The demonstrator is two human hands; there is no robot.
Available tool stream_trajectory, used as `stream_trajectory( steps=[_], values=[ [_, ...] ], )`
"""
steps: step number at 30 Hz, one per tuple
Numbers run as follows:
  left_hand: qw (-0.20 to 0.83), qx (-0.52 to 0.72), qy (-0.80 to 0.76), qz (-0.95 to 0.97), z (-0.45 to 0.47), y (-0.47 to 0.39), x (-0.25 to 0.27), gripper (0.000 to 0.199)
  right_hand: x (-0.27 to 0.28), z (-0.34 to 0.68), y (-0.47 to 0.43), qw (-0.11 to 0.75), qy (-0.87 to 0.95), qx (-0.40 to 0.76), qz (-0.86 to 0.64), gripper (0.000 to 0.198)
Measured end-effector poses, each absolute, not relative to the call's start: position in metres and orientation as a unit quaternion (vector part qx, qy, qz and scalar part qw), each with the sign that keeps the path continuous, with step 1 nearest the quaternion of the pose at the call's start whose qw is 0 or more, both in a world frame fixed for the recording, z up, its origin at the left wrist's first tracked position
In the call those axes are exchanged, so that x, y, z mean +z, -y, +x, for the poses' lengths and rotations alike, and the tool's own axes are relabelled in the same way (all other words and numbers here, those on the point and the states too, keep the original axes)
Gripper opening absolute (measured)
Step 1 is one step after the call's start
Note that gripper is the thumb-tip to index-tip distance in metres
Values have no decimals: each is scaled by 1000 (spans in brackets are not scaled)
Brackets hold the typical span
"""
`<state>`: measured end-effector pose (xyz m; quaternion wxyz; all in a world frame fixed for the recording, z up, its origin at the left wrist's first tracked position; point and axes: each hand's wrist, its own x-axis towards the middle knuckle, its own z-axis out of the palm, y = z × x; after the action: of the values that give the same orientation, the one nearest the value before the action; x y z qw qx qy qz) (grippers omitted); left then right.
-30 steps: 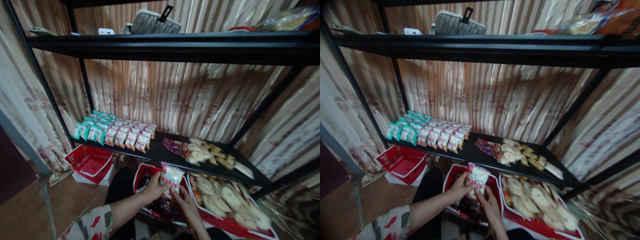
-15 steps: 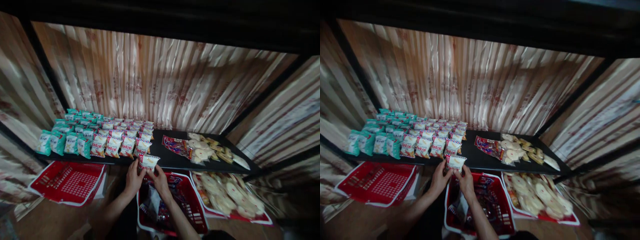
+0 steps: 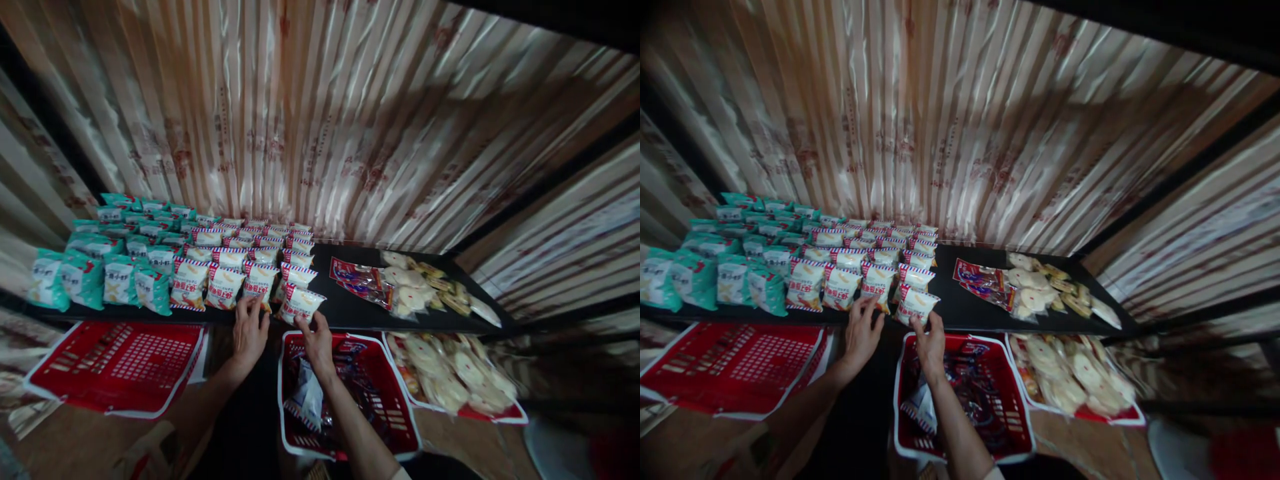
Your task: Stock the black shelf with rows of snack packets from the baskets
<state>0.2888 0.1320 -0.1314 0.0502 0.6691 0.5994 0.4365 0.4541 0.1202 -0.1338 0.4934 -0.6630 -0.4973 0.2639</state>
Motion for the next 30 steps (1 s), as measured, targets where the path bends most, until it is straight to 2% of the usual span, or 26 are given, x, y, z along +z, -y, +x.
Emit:
stream_trajectory(
  steps=[6, 11, 17, 21, 25, 30],
  values=[
    [-15, 386, -608, 694, 285, -138, -134, 41, -129, 448, -120, 483, 528, 230, -659, 42],
    [-23, 388, -614, 687, 281, -138, -140, 37, -129, 443, -123, 473, 565, 180, -652, 42],
    [-32, 394, -608, 689, 277, -139, -145, 29, -140, 441, -126, 439, 560, 176, -680, 42],
    [-34, 407, -598, 690, 277, -138, -146, 24, -153, 439, -127, 431, 609, 160, -646, 37],
    [-53, 414, -563, 714, 280, -132, -146, 25, -159, 438, -129, 429, 607, 156, -650, 34],
    [-113, 445, -434, 775, 292, -122, -142, 28, -159, 442, -126, 446, 622, 175, -619, 44]
  ],
)
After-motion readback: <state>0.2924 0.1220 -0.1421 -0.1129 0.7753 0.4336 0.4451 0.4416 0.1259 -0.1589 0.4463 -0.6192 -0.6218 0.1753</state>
